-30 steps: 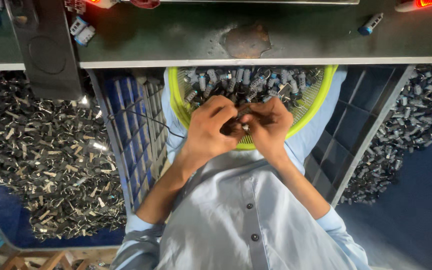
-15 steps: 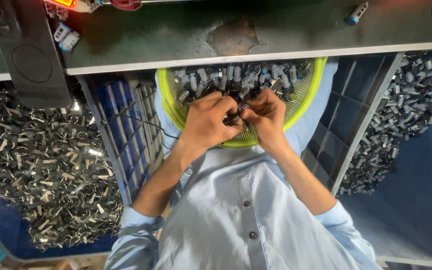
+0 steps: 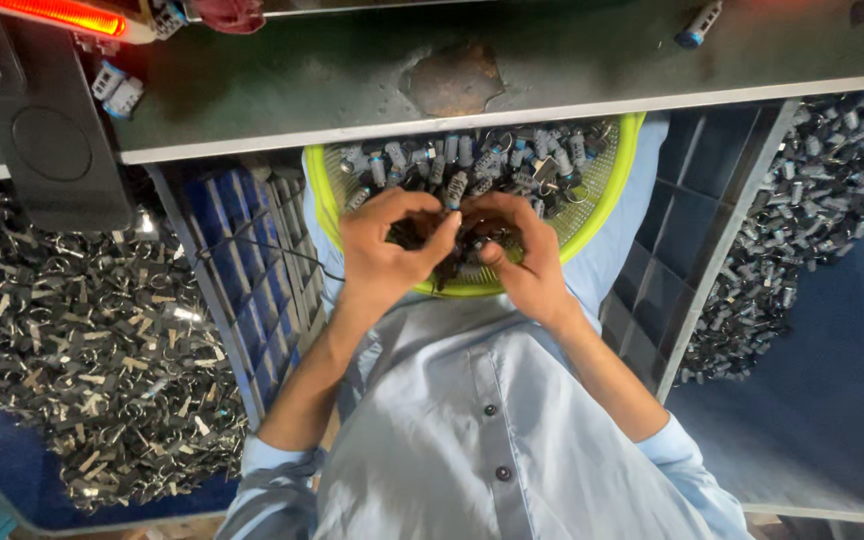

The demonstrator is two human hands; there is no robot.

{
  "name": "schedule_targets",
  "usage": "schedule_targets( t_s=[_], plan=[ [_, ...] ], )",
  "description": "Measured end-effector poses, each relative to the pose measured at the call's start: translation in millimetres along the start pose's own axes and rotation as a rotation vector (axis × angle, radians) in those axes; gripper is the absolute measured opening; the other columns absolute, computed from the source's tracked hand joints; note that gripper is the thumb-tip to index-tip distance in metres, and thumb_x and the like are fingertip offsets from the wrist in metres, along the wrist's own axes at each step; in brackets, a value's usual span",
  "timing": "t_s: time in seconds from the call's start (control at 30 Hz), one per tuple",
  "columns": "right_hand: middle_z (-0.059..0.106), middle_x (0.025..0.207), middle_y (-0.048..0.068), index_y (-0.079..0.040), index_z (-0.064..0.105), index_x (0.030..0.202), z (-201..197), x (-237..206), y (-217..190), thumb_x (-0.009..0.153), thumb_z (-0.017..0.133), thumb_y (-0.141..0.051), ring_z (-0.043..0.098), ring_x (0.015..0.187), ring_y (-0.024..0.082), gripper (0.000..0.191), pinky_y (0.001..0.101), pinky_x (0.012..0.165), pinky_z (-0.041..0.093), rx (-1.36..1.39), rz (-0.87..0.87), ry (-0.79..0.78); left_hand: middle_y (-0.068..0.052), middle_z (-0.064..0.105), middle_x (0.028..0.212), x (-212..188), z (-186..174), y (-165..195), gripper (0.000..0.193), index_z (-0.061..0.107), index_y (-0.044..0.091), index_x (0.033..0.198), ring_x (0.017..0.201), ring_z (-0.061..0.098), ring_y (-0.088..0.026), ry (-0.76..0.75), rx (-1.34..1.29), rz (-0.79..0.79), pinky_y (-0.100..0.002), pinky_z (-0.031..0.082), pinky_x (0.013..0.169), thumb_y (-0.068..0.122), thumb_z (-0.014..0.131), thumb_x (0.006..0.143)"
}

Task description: The person assembles keychains by attaching metal rings to small cylindrical objects with blue ends. They pick items from a green basket, connect the ring to the object, and place the finished keychain into a cardboard box on the table.

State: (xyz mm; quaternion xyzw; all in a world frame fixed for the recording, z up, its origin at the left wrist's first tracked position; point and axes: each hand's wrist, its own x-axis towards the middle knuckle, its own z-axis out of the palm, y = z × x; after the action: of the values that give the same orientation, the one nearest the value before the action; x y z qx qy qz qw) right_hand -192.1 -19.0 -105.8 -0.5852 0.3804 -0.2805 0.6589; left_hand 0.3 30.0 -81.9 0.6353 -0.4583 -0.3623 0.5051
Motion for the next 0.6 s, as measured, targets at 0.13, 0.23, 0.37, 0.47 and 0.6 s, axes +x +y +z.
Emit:
schedule_targets(
  t_s=[0.13,0.23,0.37,0.47,0.6],
  plan=[
    [0.061,0.137,0.018,0.003,0.051,0.139,5.7,4.9,-13.7,0.079,0.078,0.005,0.064,0.122,0.029,0.065,0.0389,0.103,0.051,-0.348,-0.13,-0.07,-0.006,0.075,0.083,-6.1,-8.0,-12.6,0.018,0.071,-0.001,0.097,0.074,0.071,-0.008,-0.025,-0.084,-0.123,-0.022,0.056,0.069,0.01,0.084,0.089],
    [0.06,0.136,0.019,-0.001,0.053,0.135,10.2,10.1,-16.0,0.079,0.081,0.004,0.065,0.113,0.029,0.063,0.035,0.095,0.055,-0.352,-0.209,-0.079,-0.006,0.074,0.084,-10.2,-12.3,-23.6,0.019,0.07,-0.002,0.097,0.076,0.07,-0.009,-0.024,-0.15,-0.112,-0.023,0.055,0.07,0.007,0.084,0.089],
    [0.065,0.115,0.012,-0.002,0.059,0.124,11.7,9.5,-11.2,0.075,0.086,0.003,0.069,0.092,0.022,0.056,0.0322,0.081,0.057,-0.338,-0.08,-0.019,-0.004,0.072,0.09,-13.3,-13.9,-28.5,0.021,0.066,-0.002,0.1,0.082,0.071,-0.01,-0.006,-0.28,-0.129,-0.024,0.056,0.076,0.005,0.082,0.089],
    [0.068,0.108,0.012,-0.002,0.063,0.113,11.4,6.9,-5.8,0.077,0.084,0.008,0.068,0.086,0.021,0.043,0.0317,0.076,0.056,-0.427,-0.141,0.069,-0.008,0.068,0.093,-14.8,-15.8,-21.6,0.026,0.064,-0.003,0.105,0.084,0.066,-0.014,0.067,-0.189,-0.044,-0.026,0.053,0.077,0.003,0.082,0.087],
    [0.072,0.097,0.008,-0.002,0.063,0.107,14.0,12.1,-2.3,0.086,0.074,0.013,0.072,0.083,0.018,0.028,0.0293,0.075,0.057,-0.34,-0.129,0.217,-0.011,0.068,0.087,-16.1,-23.9,-5.3,0.024,0.063,0.0,0.094,0.077,0.069,-0.02,0.165,0.239,0.099,-0.028,0.054,0.072,0.002,0.084,0.083]
  ],
)
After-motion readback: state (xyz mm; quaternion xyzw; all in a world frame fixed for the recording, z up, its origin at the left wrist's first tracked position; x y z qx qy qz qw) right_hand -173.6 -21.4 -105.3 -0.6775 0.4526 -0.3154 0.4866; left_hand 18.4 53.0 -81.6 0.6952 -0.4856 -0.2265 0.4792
